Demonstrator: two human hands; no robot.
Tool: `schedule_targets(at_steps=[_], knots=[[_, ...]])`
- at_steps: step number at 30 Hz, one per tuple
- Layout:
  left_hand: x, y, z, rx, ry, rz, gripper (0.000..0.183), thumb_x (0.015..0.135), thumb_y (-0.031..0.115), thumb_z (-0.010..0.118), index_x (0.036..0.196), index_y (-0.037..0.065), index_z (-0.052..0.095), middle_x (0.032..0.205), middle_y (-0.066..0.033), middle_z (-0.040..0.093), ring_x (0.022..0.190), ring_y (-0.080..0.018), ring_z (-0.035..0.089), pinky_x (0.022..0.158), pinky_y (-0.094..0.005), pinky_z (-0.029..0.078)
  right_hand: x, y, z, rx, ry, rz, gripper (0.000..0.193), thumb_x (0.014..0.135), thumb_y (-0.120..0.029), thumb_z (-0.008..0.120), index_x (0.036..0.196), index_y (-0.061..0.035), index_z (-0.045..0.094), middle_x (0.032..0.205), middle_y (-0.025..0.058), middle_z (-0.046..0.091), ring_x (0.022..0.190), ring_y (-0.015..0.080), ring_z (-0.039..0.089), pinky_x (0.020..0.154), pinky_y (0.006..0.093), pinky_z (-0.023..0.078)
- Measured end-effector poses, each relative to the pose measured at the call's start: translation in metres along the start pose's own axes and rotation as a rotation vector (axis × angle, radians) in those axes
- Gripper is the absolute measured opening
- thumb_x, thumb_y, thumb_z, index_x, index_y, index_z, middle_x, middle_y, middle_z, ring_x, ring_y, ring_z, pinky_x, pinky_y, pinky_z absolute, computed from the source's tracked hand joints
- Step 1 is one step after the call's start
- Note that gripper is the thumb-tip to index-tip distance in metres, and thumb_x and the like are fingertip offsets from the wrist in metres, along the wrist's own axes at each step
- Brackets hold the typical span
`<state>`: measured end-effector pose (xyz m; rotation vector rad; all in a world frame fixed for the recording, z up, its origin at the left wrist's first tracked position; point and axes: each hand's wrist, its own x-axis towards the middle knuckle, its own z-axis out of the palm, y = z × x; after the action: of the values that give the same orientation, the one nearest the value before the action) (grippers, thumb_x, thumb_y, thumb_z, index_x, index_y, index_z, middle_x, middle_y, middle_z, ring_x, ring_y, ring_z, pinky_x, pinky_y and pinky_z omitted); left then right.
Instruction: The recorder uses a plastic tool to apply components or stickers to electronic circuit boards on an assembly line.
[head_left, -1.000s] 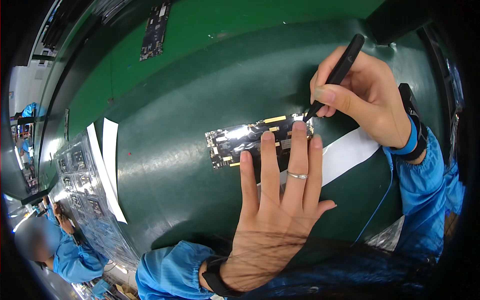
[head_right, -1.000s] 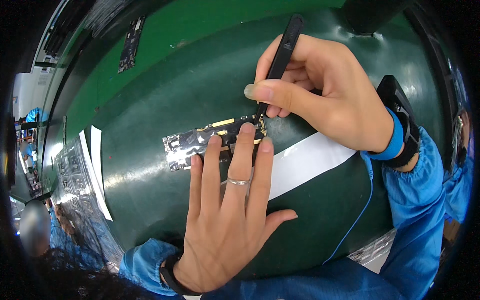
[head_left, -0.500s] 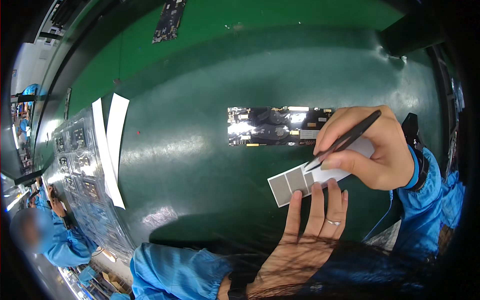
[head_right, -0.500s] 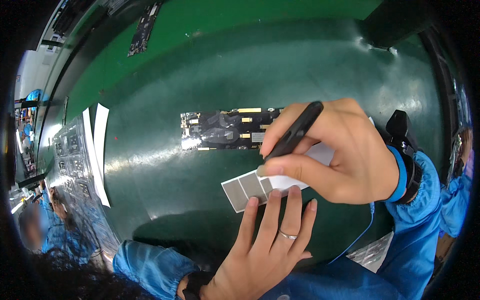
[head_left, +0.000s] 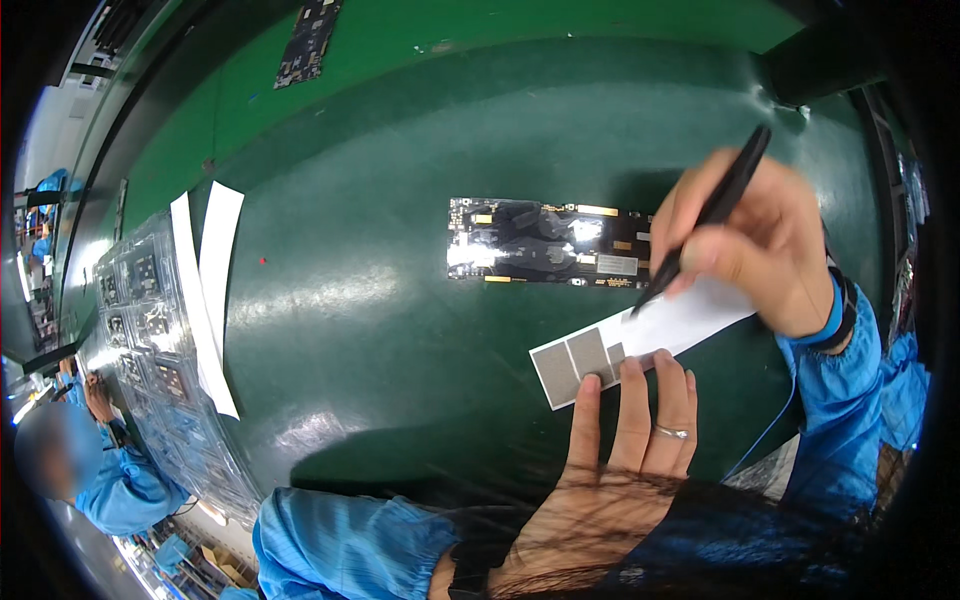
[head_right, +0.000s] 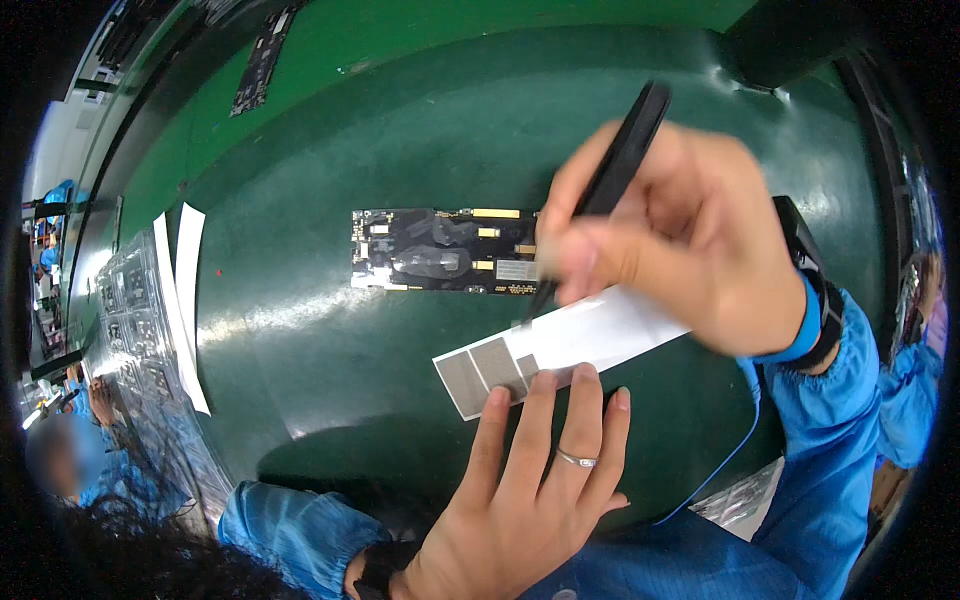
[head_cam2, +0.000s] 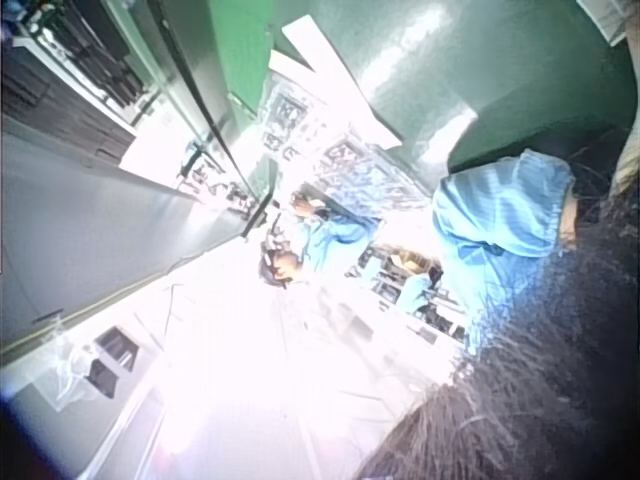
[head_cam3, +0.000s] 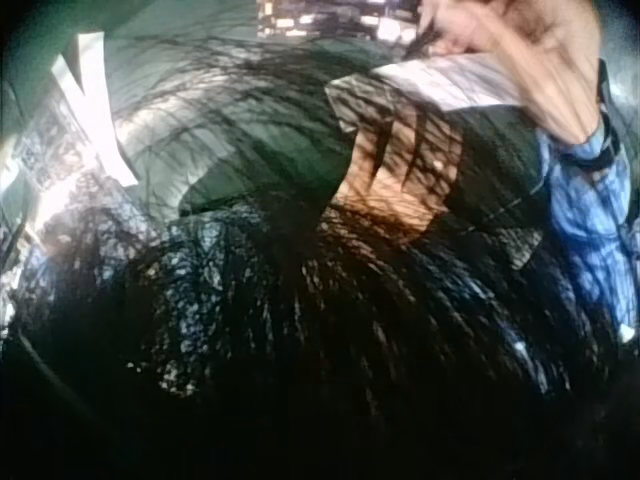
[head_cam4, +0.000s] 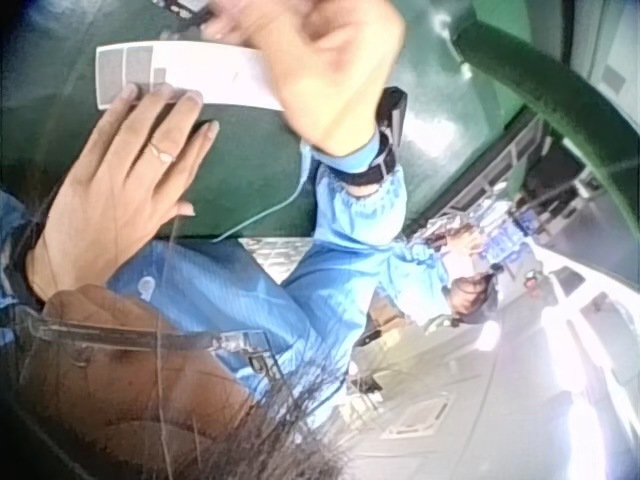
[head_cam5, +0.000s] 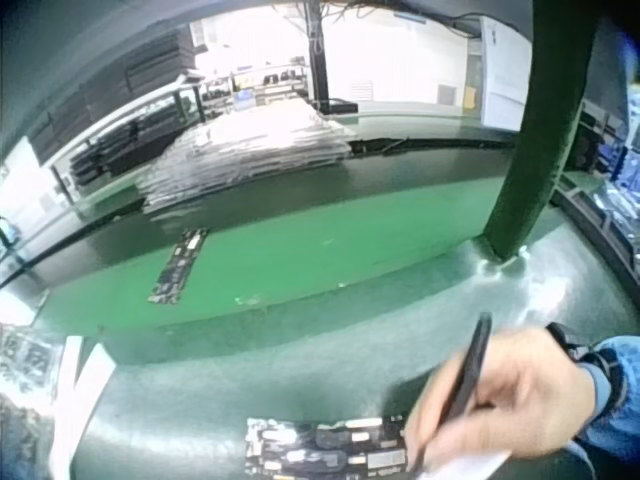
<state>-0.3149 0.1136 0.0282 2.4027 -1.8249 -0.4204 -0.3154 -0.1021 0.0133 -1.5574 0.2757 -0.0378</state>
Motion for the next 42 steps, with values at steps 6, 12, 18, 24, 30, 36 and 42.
schedule_targets(at_steps=[6, 12, 18, 24, 30, 36, 42], knots=[[0.013, -0.018, -0.002, 0.112, 0.103, 0.133, 0.057, 0.095, 0.041, 0.05, 0.139, 0.004, 0.054, 0.144, -0.0171, 0.047, 0.13, -0.0325, 0.048, 0.113, -0.0513, 0.038, 0.012, 0.016, -0.015, -0.125, 0.191, -0.03, 0.015, 0.097, -0.014, 0.063, 0.097, -0.0002, 0.058, 0.086, 0.0109, 0.065, 0.072, 0.0124, 0.062, 0.067, 0.0252, 0.053], [0.031, -0.032, 0.044, 0.217, 0.375, -0.089, 0.084, 0.086, 0.065, 0.059, 0.142, 0.003, 0.051, 0.146, -0.0175, 0.046, 0.133, -0.0342, 0.048, 0.114, -0.0486, 0.038, 0.009, 0.007, -0.014, -0.105, 0.169, -0.038, 0.014, 0.096, -0.013, 0.063, 0.096, -0.0006, 0.058, 0.084, 0.0102, 0.065, 0.072, 0.0126, 0.061, 0.067, 0.026, 0.051], [0.03, -0.031, 0.046, 0.189, 0.359, -0.098, 0.086, 0.085, 0.066, 0.06, 0.143, 0.003, 0.05, 0.148, -0.0183, 0.044, 0.134, -0.0354, 0.047, 0.115, -0.049, 0.036, 0.008, 0.01, -0.013, -0.105, 0.145, -0.032, 0.015, 0.095, -0.014, 0.064, 0.095, -0.0006, 0.058, 0.084, 0.0099, 0.065, 0.073, 0.012, 0.061, 0.068, 0.0258, 0.05], [0.027, -0.032, 0.007, 0.066, 0.085, -0.07, 0.086, 0.084, 0.066, 0.06, 0.142, 0.003, 0.051, 0.148, -0.0186, 0.044, 0.133, -0.0354, 0.048, 0.115, -0.0501, 0.036, 0.007, 0.009, -0.013, -0.12, 0.135, -0.027, 0.015, 0.095, -0.014, 0.064, 0.096, 0.0, 0.059, 0.085, 0.0095, 0.066, 0.074, 0.012, 0.062, 0.069, 0.0255, 0.051], [0.029, -0.033, 0.009, 0.08, 0.087, -0.071, 0.085, 0.083, 0.065, 0.062, 0.141, 0.003, 0.052, 0.148, -0.019, 0.044, 0.132, -0.0349, 0.049, 0.114, -0.0523, 0.037, 0.009, 0.011, -0.014, -0.126, 0.122, -0.031, 0.015, 0.095, -0.014, 0.065, 0.096, 0.0003, 0.061, 0.086, 0.0091, 0.066, 0.075, 0.012, 0.063, 0.07, 0.0251, 0.052], [0.029, -0.032, 0.009, 0.056, 0.094, -0.075, 0.086, 0.082, 0.065, 0.063, 0.141, 0.003, 0.052, 0.149, -0.0191, 0.043, 0.131, -0.0343, 0.05, 0.114, -0.0525, 0.038, 0.009, 0.011, -0.017, -0.13, 0.107, -0.033, 0.014, 0.095, -0.013, 0.065, 0.097, 0.0004, 0.061, 0.087, 0.009, 0.066, 0.076, 0.0118, 0.063, 0.07, 0.025, 0.053], [0.032, -0.031, 0.031, 0.126, 0.229, -0.088, 0.088, 0.079, 0.067, 0.064, 0.139, 0.003, 0.053, 0.15, -0.0163, 0.044, 0.128, -0.0322, 0.051, 0.112, -0.0501, 0.04, 0.008, 0.01, -0.02, -0.137, 0.073, -0.006, 0.013, 0.094, -0.012, 0.066, 0.098, 0.0006, 0.061, 0.088, 0.0091, 0.066, 0.077, 0.0118, 0.063, 0.071, 0.0253, 0.053]])
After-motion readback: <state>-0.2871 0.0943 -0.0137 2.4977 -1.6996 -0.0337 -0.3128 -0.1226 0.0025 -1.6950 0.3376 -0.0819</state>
